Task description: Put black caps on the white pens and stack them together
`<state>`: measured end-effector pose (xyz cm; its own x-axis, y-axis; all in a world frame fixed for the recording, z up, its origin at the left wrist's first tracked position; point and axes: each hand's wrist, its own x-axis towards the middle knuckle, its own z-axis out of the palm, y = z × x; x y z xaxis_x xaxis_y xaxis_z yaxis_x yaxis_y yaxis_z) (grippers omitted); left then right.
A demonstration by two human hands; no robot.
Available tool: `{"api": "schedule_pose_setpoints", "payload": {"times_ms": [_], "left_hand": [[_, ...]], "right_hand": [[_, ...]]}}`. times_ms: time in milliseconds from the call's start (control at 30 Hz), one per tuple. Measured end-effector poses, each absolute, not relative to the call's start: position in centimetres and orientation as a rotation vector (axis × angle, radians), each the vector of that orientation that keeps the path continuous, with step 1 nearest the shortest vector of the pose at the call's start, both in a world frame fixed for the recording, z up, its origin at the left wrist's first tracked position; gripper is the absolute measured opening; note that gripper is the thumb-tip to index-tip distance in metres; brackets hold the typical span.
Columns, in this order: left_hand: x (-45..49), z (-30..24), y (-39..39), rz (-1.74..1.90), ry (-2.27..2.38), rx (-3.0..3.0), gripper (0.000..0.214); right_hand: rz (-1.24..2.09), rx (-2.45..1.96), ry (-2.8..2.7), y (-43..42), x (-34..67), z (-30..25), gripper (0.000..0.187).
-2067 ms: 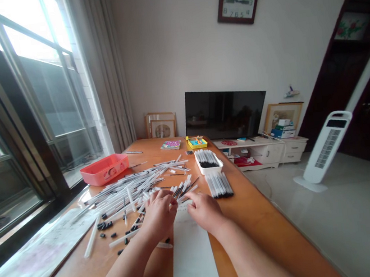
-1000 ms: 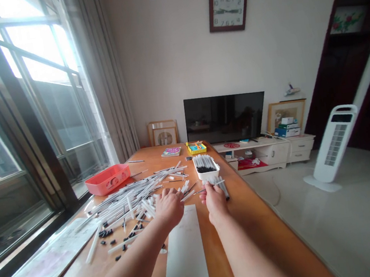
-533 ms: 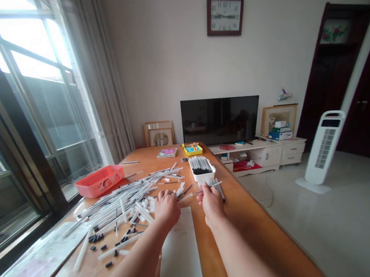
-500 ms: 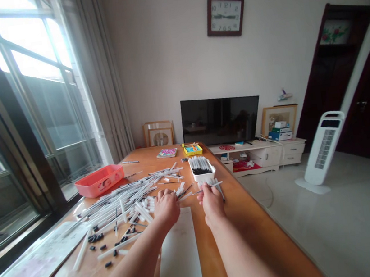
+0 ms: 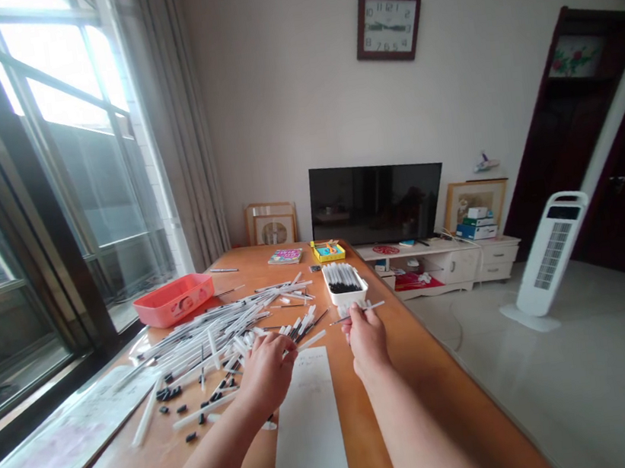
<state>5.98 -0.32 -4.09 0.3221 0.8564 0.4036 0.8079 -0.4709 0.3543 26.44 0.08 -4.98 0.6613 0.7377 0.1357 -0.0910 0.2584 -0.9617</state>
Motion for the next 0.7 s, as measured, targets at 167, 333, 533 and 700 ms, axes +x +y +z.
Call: {"api": "schedule_pose_setpoints", "payload": {"times_ms": [167, 333, 533, 700], "left_hand": [[6.2, -5.0, -0.3, 0.885, 1.505, 2.431, 0.014], [6.1, -5.2, -0.2, 0.913, 1.465, 2.427, 0.015], [6.0, -5.0, -0.3, 0.922, 1.410, 2.429, 0.016], [6.0, -5.5, 0.0, 0.958, 1.316, 2.416, 0.016]], "right_hand": [[0.666, -1.234, -0.660, 0.0, 26.1, -5.0, 0.031], [0.688, -1.251, -0.667, 0.2, 26.1, -5.2, 0.029], [0.731, -1.224, -0.672, -0.1, 25.9, -4.9, 0.028], [0.738, -1.182, -0.750, -0.3, 25.5, -5.1, 0.032]]}}
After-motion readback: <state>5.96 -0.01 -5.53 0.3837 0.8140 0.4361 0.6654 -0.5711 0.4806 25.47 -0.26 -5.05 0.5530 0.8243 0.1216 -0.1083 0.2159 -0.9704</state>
